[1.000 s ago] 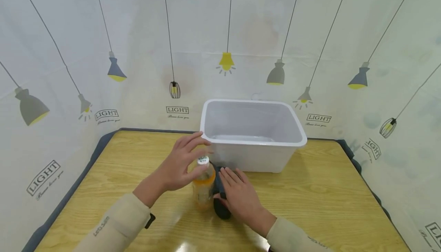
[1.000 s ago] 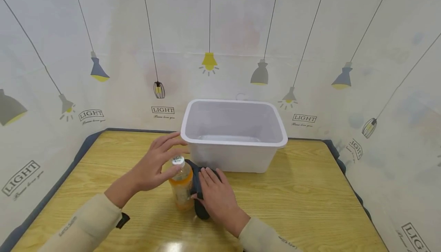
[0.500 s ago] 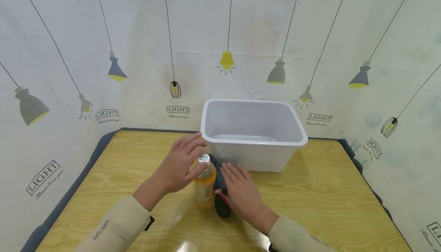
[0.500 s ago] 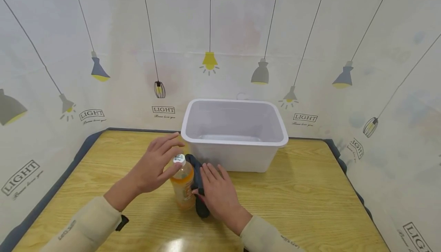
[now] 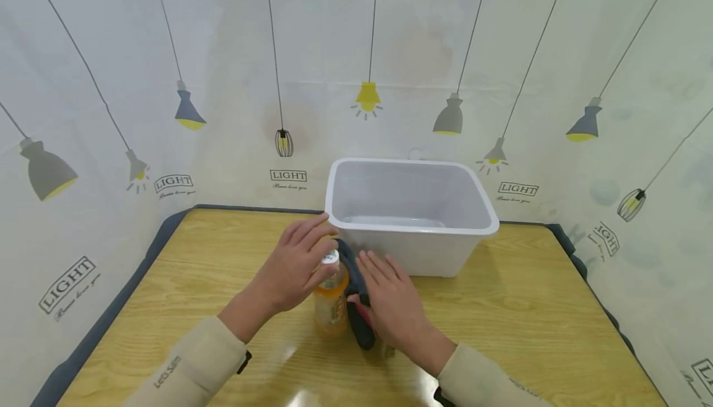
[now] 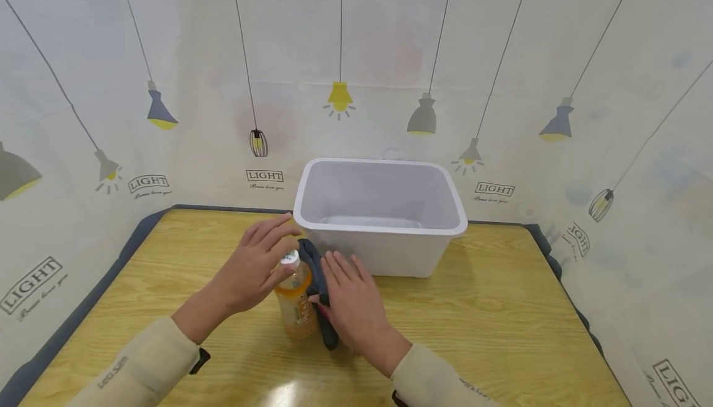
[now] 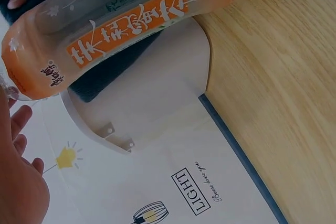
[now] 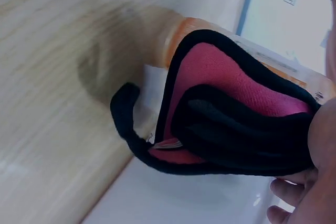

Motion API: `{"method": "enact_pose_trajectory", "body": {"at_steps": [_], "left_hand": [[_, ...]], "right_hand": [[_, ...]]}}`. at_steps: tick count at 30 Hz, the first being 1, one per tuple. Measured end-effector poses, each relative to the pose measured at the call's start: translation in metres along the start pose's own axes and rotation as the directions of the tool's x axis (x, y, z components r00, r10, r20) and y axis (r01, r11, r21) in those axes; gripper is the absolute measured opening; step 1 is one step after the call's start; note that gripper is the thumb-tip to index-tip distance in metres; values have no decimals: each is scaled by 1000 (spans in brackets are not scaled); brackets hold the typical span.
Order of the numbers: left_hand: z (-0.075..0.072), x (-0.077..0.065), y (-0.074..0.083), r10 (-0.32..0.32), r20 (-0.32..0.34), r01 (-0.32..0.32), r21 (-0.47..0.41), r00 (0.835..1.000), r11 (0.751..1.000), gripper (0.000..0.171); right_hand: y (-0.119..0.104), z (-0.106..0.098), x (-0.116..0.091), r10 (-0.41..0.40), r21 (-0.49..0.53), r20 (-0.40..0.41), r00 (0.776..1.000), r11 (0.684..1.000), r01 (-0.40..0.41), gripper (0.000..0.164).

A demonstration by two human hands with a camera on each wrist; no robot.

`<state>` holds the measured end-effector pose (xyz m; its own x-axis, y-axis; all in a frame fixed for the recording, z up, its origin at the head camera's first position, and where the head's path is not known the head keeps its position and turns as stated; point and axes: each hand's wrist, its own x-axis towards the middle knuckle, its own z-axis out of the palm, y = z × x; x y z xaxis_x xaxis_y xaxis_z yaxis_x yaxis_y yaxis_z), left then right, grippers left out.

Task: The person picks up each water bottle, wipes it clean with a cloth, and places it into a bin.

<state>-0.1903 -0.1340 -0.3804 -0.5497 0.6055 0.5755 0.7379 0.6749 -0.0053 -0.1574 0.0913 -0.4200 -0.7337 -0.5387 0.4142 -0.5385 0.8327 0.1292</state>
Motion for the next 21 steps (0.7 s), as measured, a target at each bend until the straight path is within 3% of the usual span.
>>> {"method": "enact_pose_trajectory", "body": {"at_steps": [5, 8, 21], "left_hand": [[3, -1, -1, -2, -11, 1, -30, 1000, 1000, 59], [5, -1, -1, -13, -5, 13, -41, 1000, 999, 59], [6, 0, 2, -34, -2, 34, -77, 999, 996, 59]], "right_hand": [[1, -13, 6, -25, 14, -101, 995, 1000, 26, 67], [-2, -23, 11, -37, 3, -120, 992, 999, 38, 66], [-9, -33, 20, -5, -81, 32, 999, 997, 7, 69]]}}
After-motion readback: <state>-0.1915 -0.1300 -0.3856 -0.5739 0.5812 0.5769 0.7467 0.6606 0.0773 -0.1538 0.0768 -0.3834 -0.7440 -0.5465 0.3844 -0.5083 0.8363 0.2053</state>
